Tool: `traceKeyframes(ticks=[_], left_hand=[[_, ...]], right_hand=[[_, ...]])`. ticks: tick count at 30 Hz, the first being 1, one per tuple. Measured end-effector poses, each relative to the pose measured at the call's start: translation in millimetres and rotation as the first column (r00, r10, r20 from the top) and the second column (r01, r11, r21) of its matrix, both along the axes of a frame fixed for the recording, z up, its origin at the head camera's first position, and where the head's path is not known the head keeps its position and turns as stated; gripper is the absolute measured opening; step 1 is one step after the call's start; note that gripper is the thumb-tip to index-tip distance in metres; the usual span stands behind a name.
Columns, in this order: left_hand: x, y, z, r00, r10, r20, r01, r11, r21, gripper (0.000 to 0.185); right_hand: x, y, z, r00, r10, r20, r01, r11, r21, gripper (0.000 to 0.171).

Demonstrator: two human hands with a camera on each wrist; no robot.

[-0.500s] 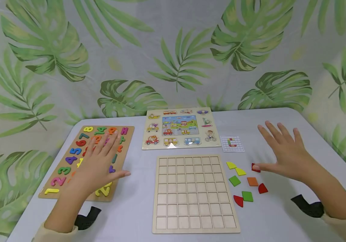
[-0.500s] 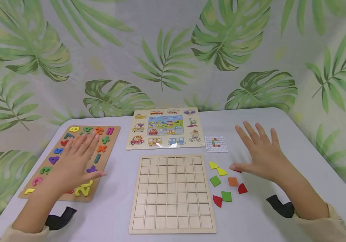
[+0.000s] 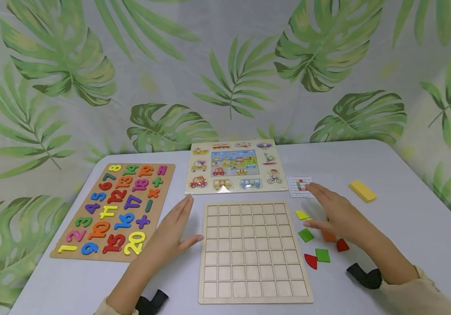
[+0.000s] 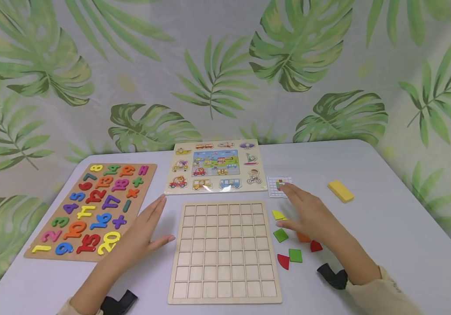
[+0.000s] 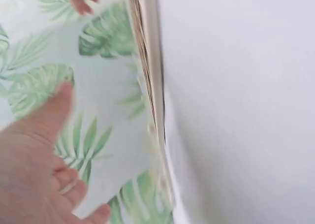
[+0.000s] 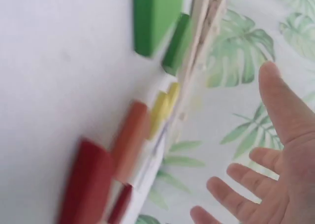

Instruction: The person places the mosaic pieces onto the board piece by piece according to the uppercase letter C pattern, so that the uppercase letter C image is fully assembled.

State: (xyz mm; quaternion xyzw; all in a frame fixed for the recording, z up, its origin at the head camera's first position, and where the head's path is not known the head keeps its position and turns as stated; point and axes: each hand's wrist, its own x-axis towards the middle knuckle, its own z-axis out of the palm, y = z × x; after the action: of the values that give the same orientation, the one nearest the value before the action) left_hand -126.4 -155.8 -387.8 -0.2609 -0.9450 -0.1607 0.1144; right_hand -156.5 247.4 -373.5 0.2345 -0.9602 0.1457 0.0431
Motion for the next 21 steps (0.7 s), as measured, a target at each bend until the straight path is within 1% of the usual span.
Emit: traceKeyframes(ticks=[2, 3, 6, 8, 10, 12, 14, 18, 21], left_hand=[[3.0, 7.4, -8.0, 0.997, -0.001, 0.082, -0.004, 0.998, 0.057, 0.087], [4.6, 10.5, -11.3, 0.991, -0.001, 0.131, -0.011, 0.996, 0.089, 0.085], [8.9, 16.4, -20.9, 0.967, -0.003, 0.253, -0.044, 0.982, 0.181, 0.081], [11.2, 17.8, -26.9, 0.951, -0.012, 0.309, -0.06, 0.973, 0.223, 0.078], [12.5, 17.7, -32.3, 0.942, -0.031, 0.334, -0.058, 0.966, 0.254, 0.075], [13.5, 17.2, -36.1, 0.937, -0.039, 0.348, -0.057, 0.964, 0.262, 0.073], [14.2, 16.7, -37.8, 0.931, -0.048, 0.361, -0.055, 0.961, 0.27, 0.07], [14.0, 15.6, -39.6, 0.929, -0.058, 0.366, -0.048, 0.96, 0.274, 0.066], [13.4, 15.4, -40.2, 0.928, -0.069, 0.366, -0.039, 0.959, 0.281, 0.065]], right_hand=[[-1.4, -2.1, -7.1, 0.999, -0.002, 0.05, 0.003, 1.0, -0.018, 0.085], [-2.4, -3.0, -10.5, 0.997, 0.001, 0.071, 0.001, 0.999, -0.032, 0.083], [-4.9, -4.5, -19.9, 0.992, 0.012, 0.126, -0.002, 0.997, -0.081, 0.077], [-6.8, -5.6, -25.6, 0.988, 0.017, 0.153, -0.001, 0.994, -0.108, 0.073], [-8.5, -6.7, -31.2, 0.987, 0.012, 0.162, 0.009, 0.992, -0.128, 0.069], [-10.1, -7.8, -36.8, 0.987, -0.005, 0.158, 0.027, 0.99, -0.138, 0.063], [-11.2, -8.9, -41.3, 0.99, -0.031, 0.135, 0.05, 0.989, -0.141, 0.055], [-12.4, -10.6, -46.3, 0.99, -0.088, 0.114, 0.104, 0.985, -0.139, 0.037], [-12.0, -11.6, -46.4, 0.987, -0.114, 0.118, 0.13, 0.982, -0.138, 0.031]])
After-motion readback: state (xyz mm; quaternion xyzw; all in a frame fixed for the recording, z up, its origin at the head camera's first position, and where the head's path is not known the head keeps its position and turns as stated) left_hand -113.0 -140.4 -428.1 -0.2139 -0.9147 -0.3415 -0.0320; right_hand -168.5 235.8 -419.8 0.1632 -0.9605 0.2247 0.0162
